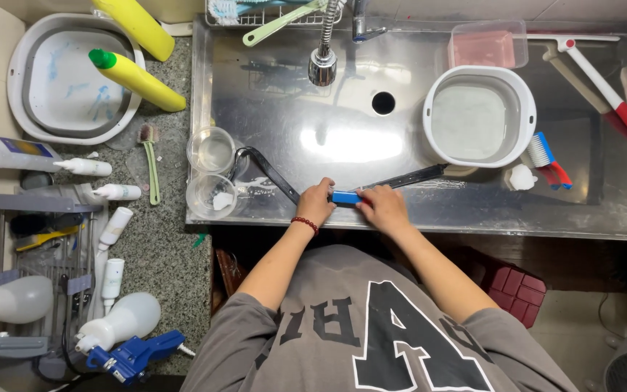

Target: Cleaning a black bag strap with a small brush and soap under a sink faucet.

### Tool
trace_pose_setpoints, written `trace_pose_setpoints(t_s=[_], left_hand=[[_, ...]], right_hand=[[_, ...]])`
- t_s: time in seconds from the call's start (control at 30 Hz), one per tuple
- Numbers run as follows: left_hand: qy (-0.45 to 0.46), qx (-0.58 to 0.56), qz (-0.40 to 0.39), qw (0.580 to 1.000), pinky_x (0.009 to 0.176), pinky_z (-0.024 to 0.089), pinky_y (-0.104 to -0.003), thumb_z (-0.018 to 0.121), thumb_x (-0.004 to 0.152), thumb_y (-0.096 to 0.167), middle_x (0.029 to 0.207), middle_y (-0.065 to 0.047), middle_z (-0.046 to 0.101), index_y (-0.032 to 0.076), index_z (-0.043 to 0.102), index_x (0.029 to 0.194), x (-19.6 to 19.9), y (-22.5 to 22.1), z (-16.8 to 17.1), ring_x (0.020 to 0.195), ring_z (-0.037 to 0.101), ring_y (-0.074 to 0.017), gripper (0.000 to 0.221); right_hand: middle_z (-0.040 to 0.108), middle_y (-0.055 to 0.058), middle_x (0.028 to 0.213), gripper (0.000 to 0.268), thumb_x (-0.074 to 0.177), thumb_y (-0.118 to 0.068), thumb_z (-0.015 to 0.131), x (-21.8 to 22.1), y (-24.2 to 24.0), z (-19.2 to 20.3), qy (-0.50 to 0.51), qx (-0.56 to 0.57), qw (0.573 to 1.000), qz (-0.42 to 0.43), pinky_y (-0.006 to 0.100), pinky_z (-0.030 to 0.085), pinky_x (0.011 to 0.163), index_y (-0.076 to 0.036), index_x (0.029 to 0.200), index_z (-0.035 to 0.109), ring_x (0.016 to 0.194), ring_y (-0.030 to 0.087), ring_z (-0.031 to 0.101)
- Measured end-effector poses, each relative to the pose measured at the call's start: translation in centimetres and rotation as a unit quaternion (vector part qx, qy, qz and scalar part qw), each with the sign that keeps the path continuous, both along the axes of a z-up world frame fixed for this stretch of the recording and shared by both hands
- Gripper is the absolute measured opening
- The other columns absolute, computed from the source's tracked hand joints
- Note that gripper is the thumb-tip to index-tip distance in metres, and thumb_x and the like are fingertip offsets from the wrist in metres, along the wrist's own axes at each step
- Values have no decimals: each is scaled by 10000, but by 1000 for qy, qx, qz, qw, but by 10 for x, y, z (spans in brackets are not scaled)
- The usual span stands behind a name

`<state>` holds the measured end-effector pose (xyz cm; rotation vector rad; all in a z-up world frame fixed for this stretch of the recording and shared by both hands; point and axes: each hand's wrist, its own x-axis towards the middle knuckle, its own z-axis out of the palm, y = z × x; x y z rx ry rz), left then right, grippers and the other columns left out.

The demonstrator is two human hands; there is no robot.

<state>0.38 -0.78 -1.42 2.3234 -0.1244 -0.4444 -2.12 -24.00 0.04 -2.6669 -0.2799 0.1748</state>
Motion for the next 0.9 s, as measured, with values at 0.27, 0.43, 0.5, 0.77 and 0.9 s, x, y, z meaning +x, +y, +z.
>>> trace_pose_setpoints(t_s=[0.27,0.43,0.5,0.77,0.9], left_hand=[[-13,-7,4,1000,880,557,-420,824,756,59,1017,-63,762,99,603,1149,-4,0,-8,984,708,-309,453],[-2,1,7,1000,877,547,-424,832,729,65,1005,-56,768,108,631,1116,-5,-4,-4,992,702,-301,439],[-5,42,-5,999,887,548,-430,844,770,98,1000,-101,734,114,660,1122,-2,-3,8,993,690,-320,398],[-65,66,-63,994,917,529,-418,811,777,120,995,-73,704,165,774,1081,-3,-1,-3,1008,649,-307,310],[-57,81,-80,992,943,514,-414,787,798,107,1007,-61,669,195,787,1111,-3,-3,-8,1035,621,-292,325]], right_hand=[[686,56,903,311,847,-369,752,-1,-1,3,1,16,1000,-8,448,455,849,-200,1107,777,952,285,624],[684,60,899,330,858,-374,747,-4,-12,2,10,1,997,-71,456,452,816,-189,1132,770,928,287,625],[701,71,939,301,884,-368,733,-9,7,-2,-32,22,999,-30,453,469,833,-186,1120,771,978,293,640],[724,119,1028,343,927,-375,715,-3,-59,0,2,-28,985,-170,469,512,886,-153,1188,740,1007,336,659],[731,115,962,338,889,-380,722,-7,-63,1,-22,-37,993,-105,496,527,843,-175,1157,746,963,345,674]])
